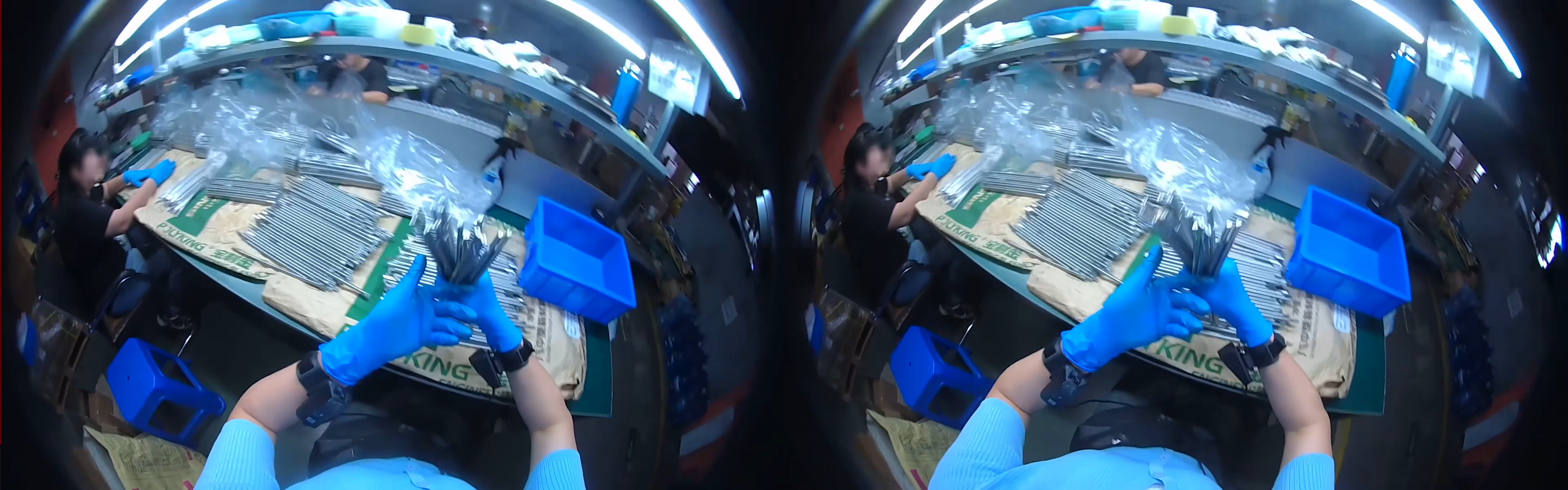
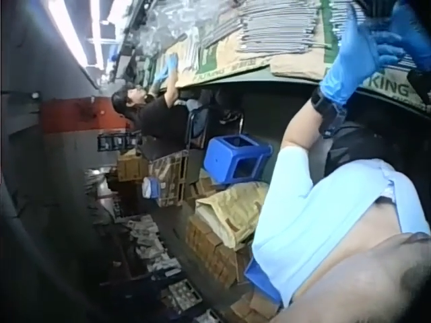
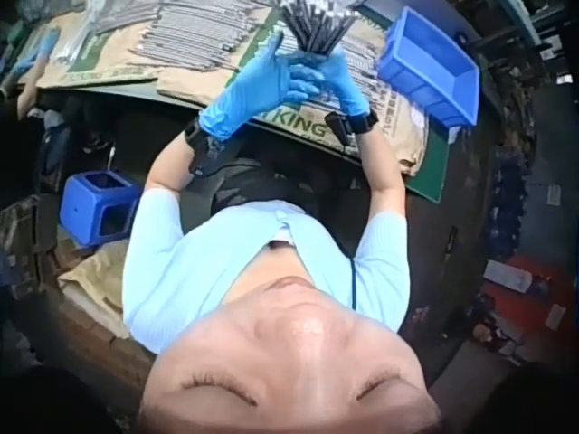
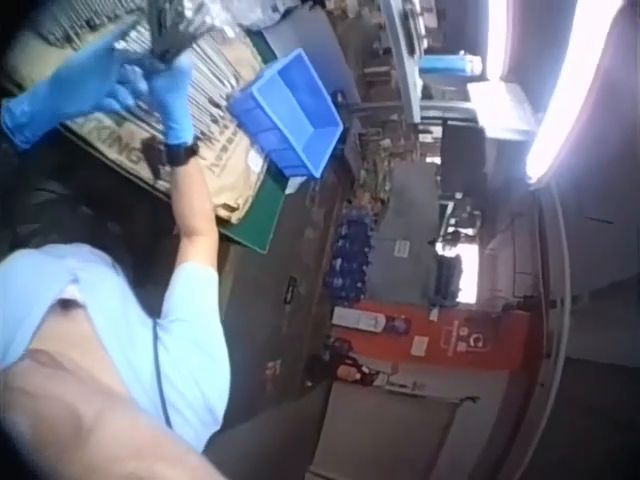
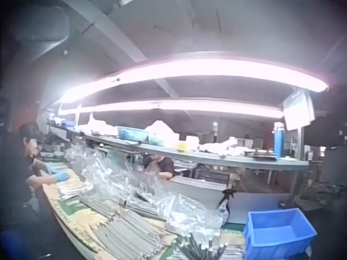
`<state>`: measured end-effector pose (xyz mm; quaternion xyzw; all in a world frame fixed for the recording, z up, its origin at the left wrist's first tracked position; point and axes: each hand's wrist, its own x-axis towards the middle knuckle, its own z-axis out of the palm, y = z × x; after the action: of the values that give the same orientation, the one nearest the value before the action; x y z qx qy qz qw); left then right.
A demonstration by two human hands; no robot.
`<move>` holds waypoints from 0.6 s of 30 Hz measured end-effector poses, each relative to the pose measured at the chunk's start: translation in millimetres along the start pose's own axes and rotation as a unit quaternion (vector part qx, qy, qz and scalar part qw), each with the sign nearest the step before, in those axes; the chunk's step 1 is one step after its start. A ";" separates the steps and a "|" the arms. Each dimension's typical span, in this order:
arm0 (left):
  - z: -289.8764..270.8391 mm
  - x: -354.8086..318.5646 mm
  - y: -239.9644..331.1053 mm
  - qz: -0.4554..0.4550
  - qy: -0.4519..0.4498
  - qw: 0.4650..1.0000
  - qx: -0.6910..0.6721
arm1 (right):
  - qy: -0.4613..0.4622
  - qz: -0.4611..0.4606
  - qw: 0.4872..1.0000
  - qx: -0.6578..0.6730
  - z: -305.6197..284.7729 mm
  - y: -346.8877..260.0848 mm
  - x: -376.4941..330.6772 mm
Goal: The person moves a blue bin, empties a plastic bag of metal rods onto the table, and gathers the rods into a bundle. They then align the bundle by hand and place it into the blue bin.
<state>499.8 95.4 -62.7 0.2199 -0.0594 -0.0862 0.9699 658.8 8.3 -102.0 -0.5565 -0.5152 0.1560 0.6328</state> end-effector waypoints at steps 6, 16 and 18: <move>-33.1 23.6 -11.7 0.067 0.132 0.971 0.188 | 0.186 0.043 0.979 -0.064 -60.3 -24.0 -8.1; -40.5 67.0 -60.9 0.009 0.147 0.944 0.294 | 0.247 0.031 0.968 0.033 -149.1 -70.7 -94.0; -20.7 85.6 -72.0 0.003 0.107 0.931 0.350 | 0.241 0.053 0.969 0.007 -147.8 -64.4 -112.9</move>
<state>576.5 23.4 -106.1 0.5534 0.0175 -0.0328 0.8321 709.2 -180.4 -78.1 -0.5999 -0.3158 0.0545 0.7331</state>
